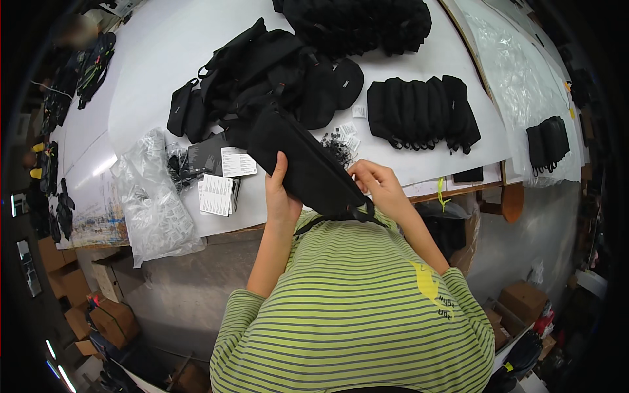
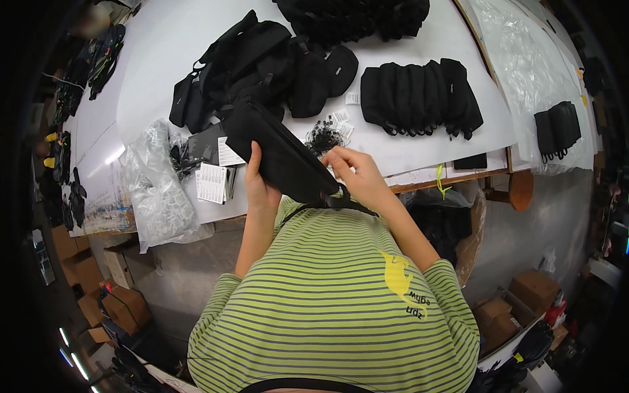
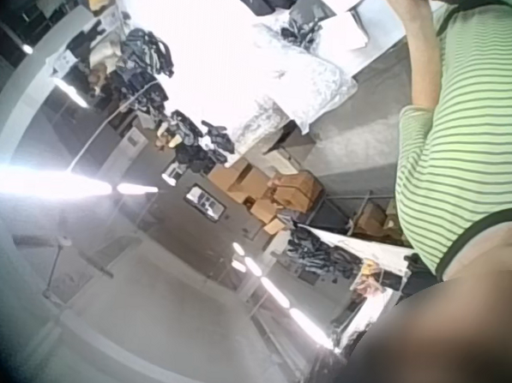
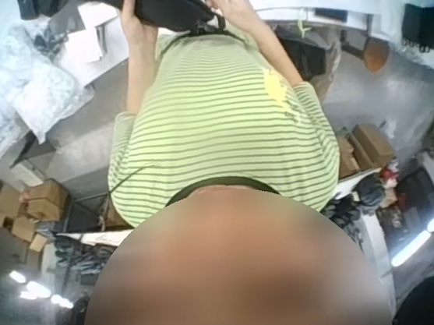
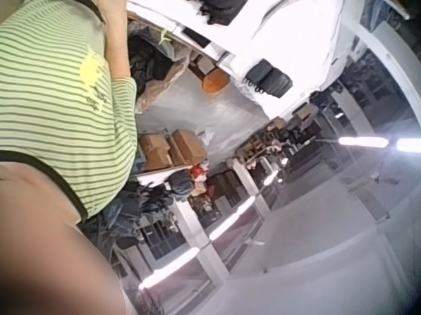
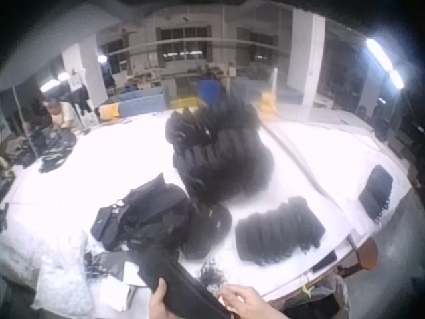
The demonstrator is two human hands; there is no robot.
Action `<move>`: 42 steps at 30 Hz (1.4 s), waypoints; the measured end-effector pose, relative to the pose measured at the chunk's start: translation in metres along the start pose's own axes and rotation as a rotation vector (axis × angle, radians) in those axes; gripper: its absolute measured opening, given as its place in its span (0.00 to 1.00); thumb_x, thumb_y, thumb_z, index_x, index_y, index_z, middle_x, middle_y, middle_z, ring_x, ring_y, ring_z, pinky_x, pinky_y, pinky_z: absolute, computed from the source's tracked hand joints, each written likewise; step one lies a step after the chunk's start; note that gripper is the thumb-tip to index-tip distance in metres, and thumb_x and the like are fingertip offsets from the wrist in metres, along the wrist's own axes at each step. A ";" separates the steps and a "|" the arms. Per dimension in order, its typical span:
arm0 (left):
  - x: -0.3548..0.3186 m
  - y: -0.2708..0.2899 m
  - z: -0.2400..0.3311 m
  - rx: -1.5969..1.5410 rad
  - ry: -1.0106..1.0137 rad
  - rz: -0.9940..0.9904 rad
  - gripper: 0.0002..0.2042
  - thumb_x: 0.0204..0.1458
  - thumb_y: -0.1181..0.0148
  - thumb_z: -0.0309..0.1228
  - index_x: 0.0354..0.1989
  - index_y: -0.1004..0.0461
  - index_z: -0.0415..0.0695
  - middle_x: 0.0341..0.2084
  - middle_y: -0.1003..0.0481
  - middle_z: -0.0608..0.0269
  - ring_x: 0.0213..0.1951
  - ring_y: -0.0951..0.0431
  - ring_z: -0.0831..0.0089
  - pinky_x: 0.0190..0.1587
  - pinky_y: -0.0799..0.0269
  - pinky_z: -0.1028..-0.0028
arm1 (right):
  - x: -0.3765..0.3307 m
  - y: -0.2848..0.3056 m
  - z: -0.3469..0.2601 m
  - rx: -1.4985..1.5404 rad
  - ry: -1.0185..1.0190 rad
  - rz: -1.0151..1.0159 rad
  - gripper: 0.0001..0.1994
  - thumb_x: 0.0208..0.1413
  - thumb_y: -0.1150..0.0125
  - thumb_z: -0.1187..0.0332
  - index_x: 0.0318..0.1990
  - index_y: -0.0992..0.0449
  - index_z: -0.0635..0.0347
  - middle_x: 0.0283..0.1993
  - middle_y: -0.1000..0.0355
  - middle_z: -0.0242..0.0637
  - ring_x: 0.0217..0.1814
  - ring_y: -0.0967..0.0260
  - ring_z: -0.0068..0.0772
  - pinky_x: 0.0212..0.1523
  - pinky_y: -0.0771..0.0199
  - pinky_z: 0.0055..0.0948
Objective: The person is inserting labels and tags into small black pouches and organizing them.
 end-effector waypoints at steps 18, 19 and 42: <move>-0.022 -0.051 -0.009 0.476 0.176 -0.116 0.15 0.46 0.37 0.30 0.40 0.28 0.34 0.29 0.24 0.59 0.28 0.23 0.75 0.31 0.26 0.80 | 0.019 0.004 -0.044 -0.162 0.499 0.515 0.05 0.44 0.35 0.75 0.29 0.24 0.62 0.28 0.29 0.29 0.27 0.34 0.18 0.27 0.38 0.17; -0.023 -0.052 -0.009 0.457 0.162 -0.089 0.15 0.46 0.37 0.30 0.40 0.28 0.35 0.28 0.24 0.60 0.27 0.23 0.76 0.30 0.27 0.80 | 0.017 0.004 -0.045 -0.160 0.494 0.494 0.04 0.44 0.35 0.75 0.29 0.24 0.62 0.27 0.30 0.29 0.26 0.35 0.19 0.27 0.38 0.17; 0.008 -0.003 0.009 0.166 -0.037 0.068 0.15 0.53 0.46 0.29 0.48 0.33 0.37 0.41 0.26 0.59 0.41 0.24 0.71 0.42 0.26 0.73 | -0.031 -0.003 -0.049 -0.344 0.353 -0.014 0.11 0.44 0.38 0.76 0.38 0.27 0.63 0.39 0.32 0.38 0.39 0.36 0.32 0.42 0.37 0.27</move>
Point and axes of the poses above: each hand's wrist, its own x-axis towards the middle knuckle, its own y-axis out of the back of the hand, z = x × y, the point moved 1 cm from there along x, towards the middle knuckle
